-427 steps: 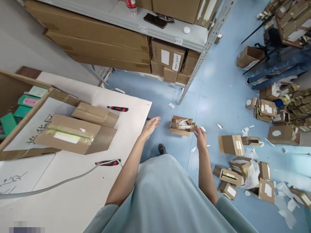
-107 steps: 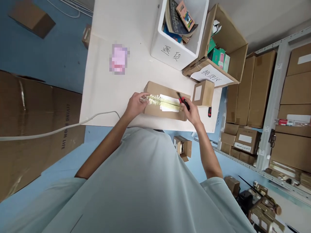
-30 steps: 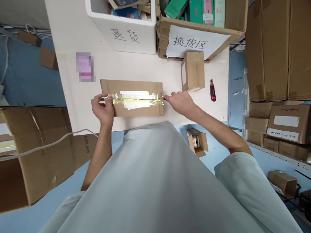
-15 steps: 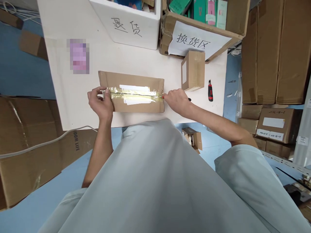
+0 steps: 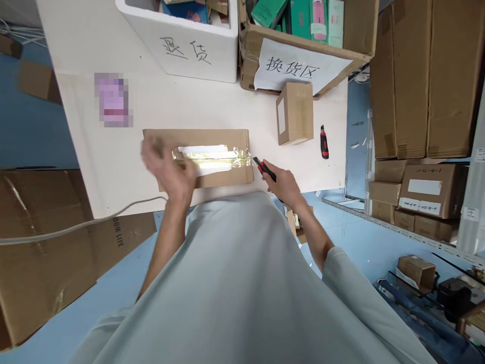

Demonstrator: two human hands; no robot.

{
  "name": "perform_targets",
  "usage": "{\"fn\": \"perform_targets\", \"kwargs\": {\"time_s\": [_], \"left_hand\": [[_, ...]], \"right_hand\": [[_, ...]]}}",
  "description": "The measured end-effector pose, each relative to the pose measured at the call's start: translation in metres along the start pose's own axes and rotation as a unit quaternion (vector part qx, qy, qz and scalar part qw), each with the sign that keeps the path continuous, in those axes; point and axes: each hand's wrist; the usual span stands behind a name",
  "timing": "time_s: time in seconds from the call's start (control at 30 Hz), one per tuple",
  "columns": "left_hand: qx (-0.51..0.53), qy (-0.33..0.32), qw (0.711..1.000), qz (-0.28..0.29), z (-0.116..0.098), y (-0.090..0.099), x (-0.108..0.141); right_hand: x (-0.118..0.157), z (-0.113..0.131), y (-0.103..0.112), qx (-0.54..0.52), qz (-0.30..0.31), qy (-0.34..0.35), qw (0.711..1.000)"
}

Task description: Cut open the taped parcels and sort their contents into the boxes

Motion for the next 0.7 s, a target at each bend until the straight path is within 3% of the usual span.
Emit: {"fn": "perform_targets", "kwargs": {"time_s": [0.13,0.23,0.5,0.7], "left_hand": [[0.103,-0.16,0.961,0.203,-0.047,-0.047,0.002],[0.114,-0.211,0.935,0.261,-0.055,-0.067,0.001],[0.086,-0.231,0.938,0.243,-0.035,-0.071,0.007],[0.085,-0.223,0.942,0.235,-0.031,-0.075,0.017]], "right_hand": [[-0.001,0.02,-0.008,0.007,-0.01,-0.019,1.0],[-0.006,0.036,-0.006,0.068,0.001,-0.03,0.997],[-0.025,0.059,-0.005,0.117,0.011,-0.025,0.993],[-0.022,0.054,0.003,0.121,0.036,0.019,0.992]]}}
Point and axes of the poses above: each hand's wrist, its own x-axis away from the middle knuckle, its own y-axis out of the back of the hand, z = x × y, and after that the axes turned 13 degrees about -z, right-handed
